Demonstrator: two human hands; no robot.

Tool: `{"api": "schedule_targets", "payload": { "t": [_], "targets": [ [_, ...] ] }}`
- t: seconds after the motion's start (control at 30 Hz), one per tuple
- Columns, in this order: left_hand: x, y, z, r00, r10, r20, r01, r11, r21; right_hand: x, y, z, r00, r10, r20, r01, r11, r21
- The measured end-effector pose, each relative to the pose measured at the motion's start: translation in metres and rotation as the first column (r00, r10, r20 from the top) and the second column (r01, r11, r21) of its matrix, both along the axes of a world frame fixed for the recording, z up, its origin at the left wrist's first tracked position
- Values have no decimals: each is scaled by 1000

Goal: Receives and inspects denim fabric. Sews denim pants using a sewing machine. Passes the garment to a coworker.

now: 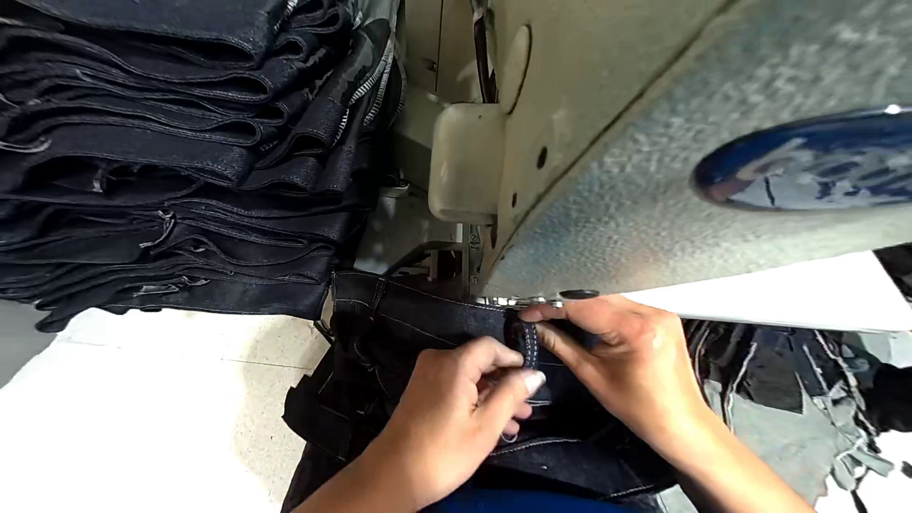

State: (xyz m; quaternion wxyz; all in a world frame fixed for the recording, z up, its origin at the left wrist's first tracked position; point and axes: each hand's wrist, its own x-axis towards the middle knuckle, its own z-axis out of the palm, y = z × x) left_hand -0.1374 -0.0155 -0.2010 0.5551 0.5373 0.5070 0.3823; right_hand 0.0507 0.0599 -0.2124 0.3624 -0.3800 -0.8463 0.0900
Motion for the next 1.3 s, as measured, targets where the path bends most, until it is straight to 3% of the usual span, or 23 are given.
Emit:
{"api": "schedule_targets", "payload": {
  "t": [0.2, 0.3, 0.4, 0.43, 0.5, 0.57, 0.63, 0.7, 0.77, 0.87, 1.03, 1.1, 1.3],
  "targets": [
    [4, 5, -12, 995, 101, 9, -101, 993, 60, -5, -10, -9, 999, -9, 52, -1, 984, 177],
    [8, 5, -8, 989, 143, -28, -142, 989, 27, -2, -19, -9, 985, 32, 168, -61, 983, 175],
    [7, 6, -2, 990, 119, -76, -122, 992, -33, 2, -19, -10, 982, 66, 177, -89, 988, 127],
    [4, 6, -2, 988, 87, -125, -88, 996, -4, 3, -19, -11, 985, 73, 157, -90, 990, 105],
    [-1, 6, -9, 930, 73, -359, 2, 979, 205, 7, -16, -14, 990, 82, 117, -88, 995, 50],
    [-8, 8, -19, 742, 265, -616, 114, 855, 505, 11, -13, -15, 992, 81, 99, -83, 996, 13],
    [-17, 13, -25, 622, 472, -625, 261, 627, 734, 14, -9, -16, 991, 71, 109, -74, 997, 16],
    [-28, 19, -30, 647, 450, -615, 436, 443, 783, 15, -6, -17, 988, 58, 143, -67, 996, 57],
    [-34, 26, -36, 658, 376, -652, 551, 350, 758, 20, -3, -16, 985, 86, 150, -92, 995, 33],
    [-37, 30, -42, 717, 272, -642, 520, 403, 753, 51, 10, -14, 977, 204, 67, -187, 961, -204],
    [-32, 24, -42, 731, 295, -615, 436, 492, 754, 94, 22, -32, 996, 86, 30, -65, 901, -429],
    [-25, 23, -39, 707, 340, -620, 410, 517, 751, 88, 30, -29, 998, 26, -57, -47, 909, -414],
    [-14, 24, -35, 625, 447, -640, 380, 542, 750, 81, 46, -11, 1000, 15, 4, -14, 964, -267]
  ]
}}
